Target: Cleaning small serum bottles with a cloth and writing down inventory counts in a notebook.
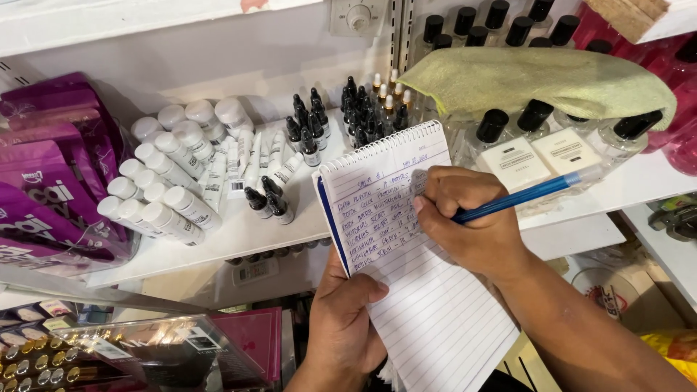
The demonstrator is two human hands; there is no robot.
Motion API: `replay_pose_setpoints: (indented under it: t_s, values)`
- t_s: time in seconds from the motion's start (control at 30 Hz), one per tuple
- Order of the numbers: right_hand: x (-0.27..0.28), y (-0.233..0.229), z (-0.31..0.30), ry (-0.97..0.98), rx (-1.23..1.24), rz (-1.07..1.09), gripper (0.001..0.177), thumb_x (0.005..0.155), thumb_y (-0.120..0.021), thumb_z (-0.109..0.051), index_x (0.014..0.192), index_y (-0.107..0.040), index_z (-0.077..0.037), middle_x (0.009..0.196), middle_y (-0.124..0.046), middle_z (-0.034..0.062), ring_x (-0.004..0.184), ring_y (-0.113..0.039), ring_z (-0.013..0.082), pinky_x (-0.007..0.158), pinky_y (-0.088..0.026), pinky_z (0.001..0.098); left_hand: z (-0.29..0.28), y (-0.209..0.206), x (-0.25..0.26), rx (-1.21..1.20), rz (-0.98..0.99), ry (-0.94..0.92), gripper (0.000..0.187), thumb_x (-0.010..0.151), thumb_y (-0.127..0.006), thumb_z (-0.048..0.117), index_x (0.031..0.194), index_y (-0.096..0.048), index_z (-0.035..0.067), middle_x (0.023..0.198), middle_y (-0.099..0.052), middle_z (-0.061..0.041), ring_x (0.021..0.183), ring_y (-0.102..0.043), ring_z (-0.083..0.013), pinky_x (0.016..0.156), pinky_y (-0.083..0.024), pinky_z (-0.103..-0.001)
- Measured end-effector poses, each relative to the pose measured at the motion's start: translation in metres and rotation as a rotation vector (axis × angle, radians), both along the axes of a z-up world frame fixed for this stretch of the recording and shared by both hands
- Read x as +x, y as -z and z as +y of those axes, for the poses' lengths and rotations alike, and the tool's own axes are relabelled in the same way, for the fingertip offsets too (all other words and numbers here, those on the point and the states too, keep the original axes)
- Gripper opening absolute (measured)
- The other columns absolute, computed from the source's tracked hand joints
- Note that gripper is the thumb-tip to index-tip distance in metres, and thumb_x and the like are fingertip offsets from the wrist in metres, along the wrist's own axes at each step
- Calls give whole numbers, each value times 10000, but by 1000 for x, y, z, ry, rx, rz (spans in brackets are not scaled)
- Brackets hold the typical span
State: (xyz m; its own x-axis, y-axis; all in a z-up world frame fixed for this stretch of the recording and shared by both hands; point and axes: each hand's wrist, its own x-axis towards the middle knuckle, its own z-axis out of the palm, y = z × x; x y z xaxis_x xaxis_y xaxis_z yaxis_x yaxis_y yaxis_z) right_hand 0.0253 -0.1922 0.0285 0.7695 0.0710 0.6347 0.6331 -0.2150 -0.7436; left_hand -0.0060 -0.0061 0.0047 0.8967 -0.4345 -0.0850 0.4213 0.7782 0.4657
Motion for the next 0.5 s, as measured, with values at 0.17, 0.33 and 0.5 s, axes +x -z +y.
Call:
replay_pose_setpoints:
  t_s: [0.17, 0.33, 0.5]
  values:
    - [-1, -3, -2, 29, -17, 18, 496, 863, -653, 168, 665, -281, -92, 667, -397, 5, 595, -352, 98, 546, -306, 287, -2, 0, -1, 17, 17, 2, 753, 696, -412, -125, 1428, -522, 16, 1280, -644, -199, 1165, -617, -289, 1035, -489, -432]
    - [-1, -3, -6, 24, -20, 23, 499, 870, -654, 168, 672, -278, -93, 664, -397, -3, 599, -354, 99, 552, -316, 289, -4, -3, -4, -11, -41, 13, 749, 706, -412, -123, 1440, -500, 2, 1284, -634, -213, 1175, -611, -304, 1042, -482, -438]
    - [-2, -3, -7, 0, -23, 25, 504, 858, -656, 170, 670, -274, -98, 664, -394, -5, 596, -344, 98, 549, -304, 288, -5, -4, -5, -15, -25, 14, 754, 703, -415, -126, 1442, -502, -2, 1294, -633, -215, 1179, -608, -294, 1045, -483, -432]
